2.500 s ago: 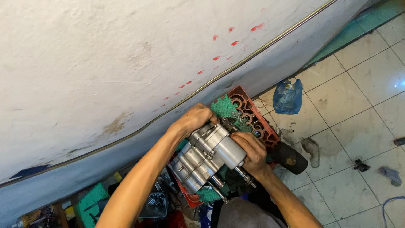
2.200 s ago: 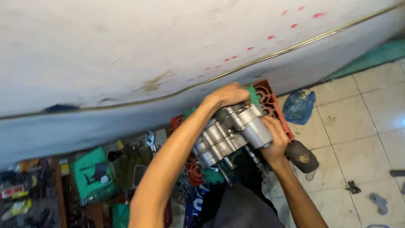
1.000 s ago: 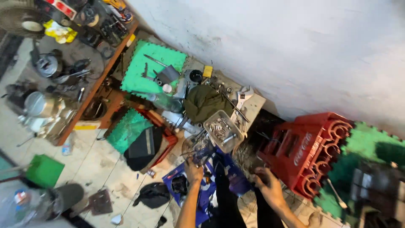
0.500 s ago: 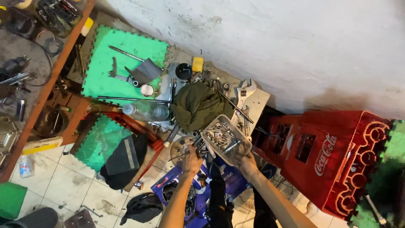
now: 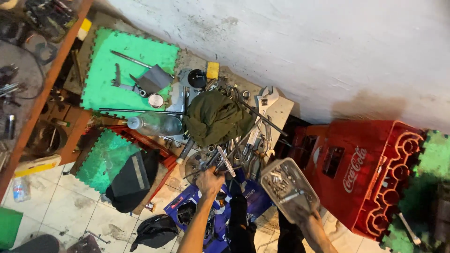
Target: The person works on a disassembled engine block placed on a crate. They use a T-handle wrench to tighten bolts on the engine and occasionally use a hammer to tap the tool or engine parts.
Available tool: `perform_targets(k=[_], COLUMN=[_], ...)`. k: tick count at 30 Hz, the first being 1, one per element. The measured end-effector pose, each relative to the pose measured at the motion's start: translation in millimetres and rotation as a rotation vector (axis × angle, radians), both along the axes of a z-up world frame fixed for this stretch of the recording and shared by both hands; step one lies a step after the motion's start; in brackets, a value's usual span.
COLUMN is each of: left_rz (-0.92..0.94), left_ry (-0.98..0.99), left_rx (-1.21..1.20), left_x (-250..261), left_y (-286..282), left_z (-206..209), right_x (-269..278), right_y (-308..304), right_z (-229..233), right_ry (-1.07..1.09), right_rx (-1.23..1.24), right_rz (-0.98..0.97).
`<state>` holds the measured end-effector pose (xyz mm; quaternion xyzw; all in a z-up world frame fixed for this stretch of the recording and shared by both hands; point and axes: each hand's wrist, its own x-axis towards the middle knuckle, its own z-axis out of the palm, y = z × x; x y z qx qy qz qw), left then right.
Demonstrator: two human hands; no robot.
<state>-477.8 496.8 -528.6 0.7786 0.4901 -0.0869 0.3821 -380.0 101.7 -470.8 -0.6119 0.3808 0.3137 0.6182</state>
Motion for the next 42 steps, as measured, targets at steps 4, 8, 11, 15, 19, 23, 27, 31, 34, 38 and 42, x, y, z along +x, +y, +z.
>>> perform_targets(k=[4, 8, 11, 15, 19, 23, 27, 31, 34, 38, 42], left_rz=[0.013, -0.043, -0.095, -0.121, -0.073, -0.101, 0.046, 0.153, 0.247, 0.581, 0.824], left_ry=[-0.074, -0.041, 0.014, -0.232, -0.244, -0.196, -0.309, -0.269, -0.213, -0.137, -0.234], left_rx=[0.008, 0.06, -0.081, -0.011, 0.021, -0.213, 0.003, 0.075, 0.194, 0.019, -0.04], left_x=[-5.2, 2.5, 16.6, 15.0, -4.3, -14.0, -73.8, -132.5, -182.7, -240.2, -286.6], left_y=[-19.2, -37.4, -51.8, -72.2, -64.5, -0.9, 26.9, 20.5, -14.5, -83.4, -165.4], left_z=[-7.8, 13.1, 24.4, -15.1, 10.9, 55.9, 60.2, 50.2, 17.6, -19.8, -61.6], right_x=[-18.4, -27.9, -29.1, -28.5, -38.0, -18.5, -31.9, -28.6, -31.8, -35.7, -31.5], right_y=[-31.1, -34.1, -21.6, -33.8, -146.9, -52.0, -72.2, -88.4, -68.9, -64.2, -31.1], right_z=[-14.1, -16.5, -0.9, -9.8, -76.6, 1.8, 0.7, -21.4, -6.4, -6.6, 12.8], right_ry=[-0.029, -0.039, -0.064, -0.043, -0.145, -0.082, -0.096, -0.148, -0.047, -0.061, -0.136], right_rx=[0.039, 0.011, 0.005, -0.01, 0.069, 0.06, 0.068, 0.164, -0.048, 0.032, 0.096], right_rz=[0.048, 0.074, 0.038, 0.064, 0.239, 0.163, 0.219, 0.168, 0.242, 0.182, 0.233])
